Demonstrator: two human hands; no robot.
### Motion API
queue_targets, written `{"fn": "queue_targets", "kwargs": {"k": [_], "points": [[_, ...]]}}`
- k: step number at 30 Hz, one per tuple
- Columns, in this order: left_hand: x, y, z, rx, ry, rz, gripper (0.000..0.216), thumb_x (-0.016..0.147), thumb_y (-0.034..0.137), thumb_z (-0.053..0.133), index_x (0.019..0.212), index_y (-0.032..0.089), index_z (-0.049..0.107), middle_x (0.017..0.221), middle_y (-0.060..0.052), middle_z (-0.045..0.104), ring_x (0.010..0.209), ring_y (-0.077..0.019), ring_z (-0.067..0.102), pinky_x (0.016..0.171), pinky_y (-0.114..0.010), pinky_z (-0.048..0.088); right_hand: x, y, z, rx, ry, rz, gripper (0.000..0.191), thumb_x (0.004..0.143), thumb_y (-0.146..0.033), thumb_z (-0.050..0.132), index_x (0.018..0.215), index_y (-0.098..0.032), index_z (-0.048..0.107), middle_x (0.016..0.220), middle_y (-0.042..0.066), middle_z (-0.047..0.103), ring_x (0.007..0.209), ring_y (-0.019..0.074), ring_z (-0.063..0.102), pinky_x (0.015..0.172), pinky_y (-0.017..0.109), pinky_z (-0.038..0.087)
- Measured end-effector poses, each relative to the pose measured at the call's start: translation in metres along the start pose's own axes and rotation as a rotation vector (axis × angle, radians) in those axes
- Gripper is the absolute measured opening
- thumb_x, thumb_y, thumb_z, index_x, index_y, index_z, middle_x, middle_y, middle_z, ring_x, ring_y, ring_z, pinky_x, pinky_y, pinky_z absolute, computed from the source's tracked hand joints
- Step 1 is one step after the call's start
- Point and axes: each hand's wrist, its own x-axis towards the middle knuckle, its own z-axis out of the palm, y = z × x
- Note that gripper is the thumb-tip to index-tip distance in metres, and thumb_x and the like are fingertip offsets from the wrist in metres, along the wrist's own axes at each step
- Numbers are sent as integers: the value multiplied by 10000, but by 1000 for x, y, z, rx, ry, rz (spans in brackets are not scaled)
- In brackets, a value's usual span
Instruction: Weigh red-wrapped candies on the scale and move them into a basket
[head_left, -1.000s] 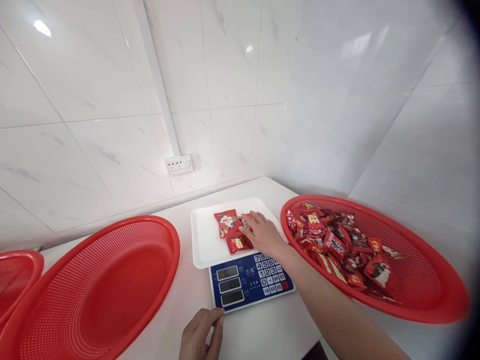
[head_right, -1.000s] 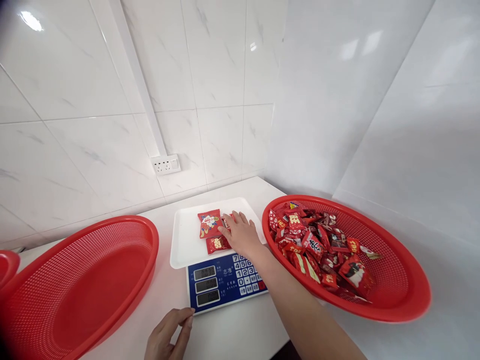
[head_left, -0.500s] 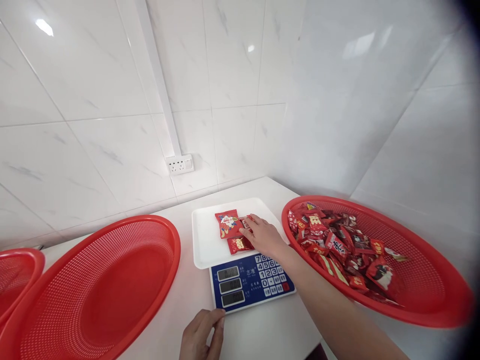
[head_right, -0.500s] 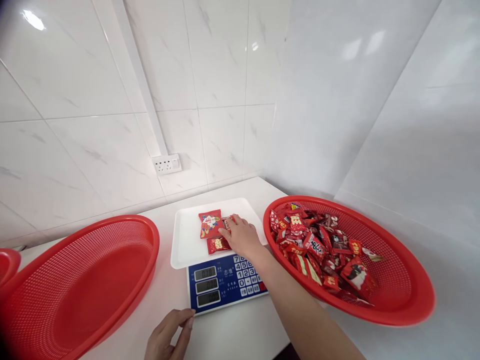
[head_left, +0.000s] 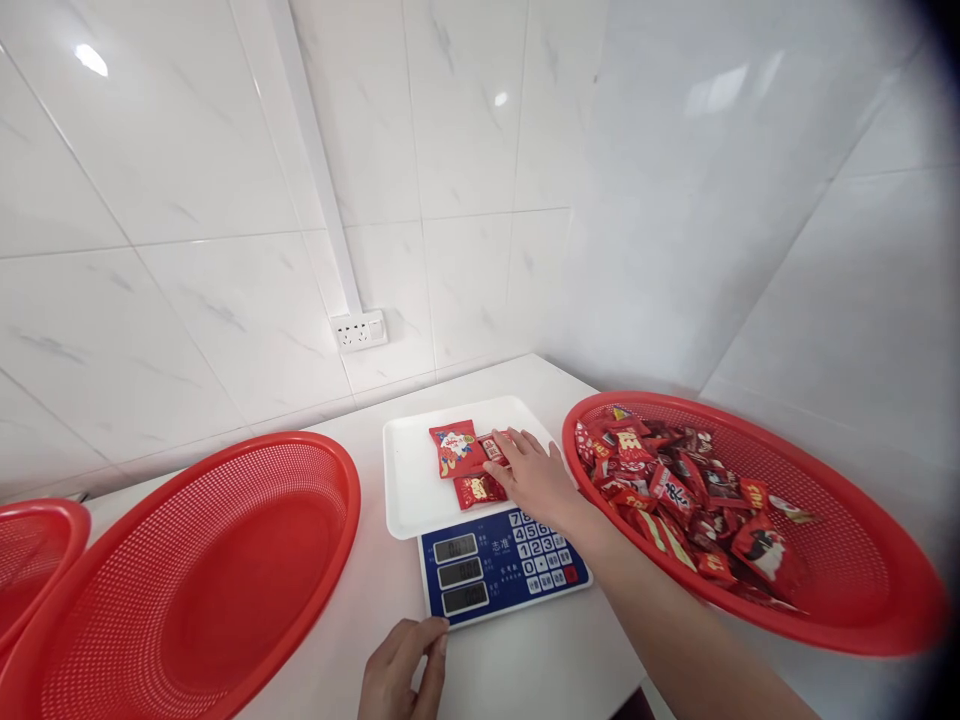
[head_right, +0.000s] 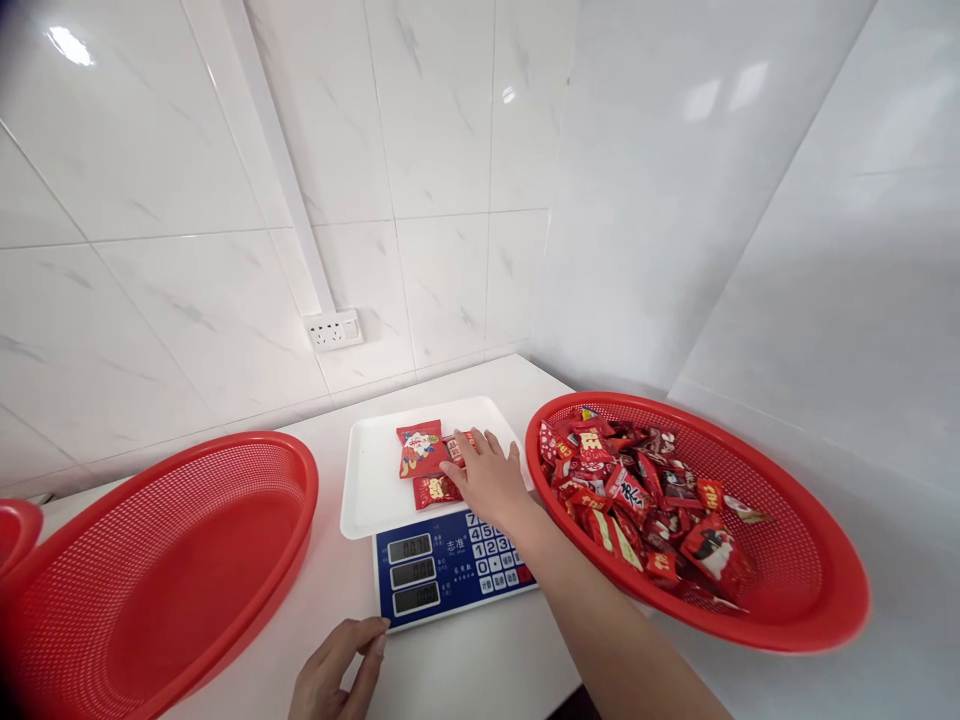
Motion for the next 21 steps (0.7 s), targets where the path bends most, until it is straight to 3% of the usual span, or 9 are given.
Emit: {"fn": "queue_targets", "kwargs": {"k": [3, 5, 7, 9, 11, 14, 17, 21], "points": [[1, 0, -1, 20, 8, -12, 158, 887, 302, 474, 876, 248, 623, 659, 5, 617, 565, -122, 584, 515, -195, 453, -23, 5, -2, 194, 114, -142, 520, 925, -438, 350, 1372, -176, 394, 1442, 126, 385, 1330, 278, 317, 1065, 488, 281], [1, -1, -1, 25, 2, -28, 168, 886, 316, 474, 871, 247, 627, 657, 4, 620, 566, -125, 586, 508, -195, 456, -45, 12, -2, 349, 214, -255, 429, 928, -407, 372, 1282, -189, 478, 1333, 117, 511, 1241, 234, 440, 1019, 399, 367], [0, -2, 0, 29, -6, -37, 172, 883, 329, 479, 872, 249, 631, 667, 1, 629, 581, -127, 594, 518, -195, 465, -70, 19, 3, 450, 271, -306, 282, 929, -368, 391, 1049, -202, 584, 1052, 94, 652, 997, 201, 589, 877, 333, 461], [-1, -4, 1, 33, -13, -42, 175, 882, 338, 481, 879, 249, 633, 678, -1, 638, 592, -128, 601, 521, -193, 470, -95, 25, 12, 500, 262, -301, 282, 930, -352, 383, 756, -207, 553, 724, 36, 615, 684, 156, 581, 641, 262, 473], [0, -4, 1, 40, -20, -39, 175, 882, 338, 482, 890, 248, 632, 680, 0, 641, 595, -127, 606, 525, -192, 473, -118, 27, 27, 525, 203, -290, 364, 928, -368, 372, 606, -212, 440, 582, -6, 512, 537, 125, 488, 511, 229, 398], [2, -1, -2, 57, -47, -7, 164, 884, 317, 487, 892, 240, 632, 686, 1, 645, 603, -124, 614, 544, -190, 486, -143, 25, 54, 593, -18, -300, 403, 913, -402, 387, 563, -203, 391, 559, -18, 499, 529, 111, 466, 510, 213, 367], [7, 6, -7, 101, -108, 60, 155, 892, 278, 481, 913, 226, 626, 730, -9, 663, 643, -121, 635, 569, -182, 501, -154, 22, 73, 636, -227, -315, 367, 872, -419, 442, 586, -190, 467, 599, -7, 555, 557, 115, 489, 532, 213, 366], [14, 19, -13, 273, -156, 193, 176, 910, 231, 440, 937, 195, 610, 744, -36, 670, 668, -128, 644, 591, -199, 513, -156, 18, 74, 669, -308, -285, 262, 840, -369, 515, 679, -184, 605, 691, 11, 629, 648, 135, 546, 613, 226, 399]]}}
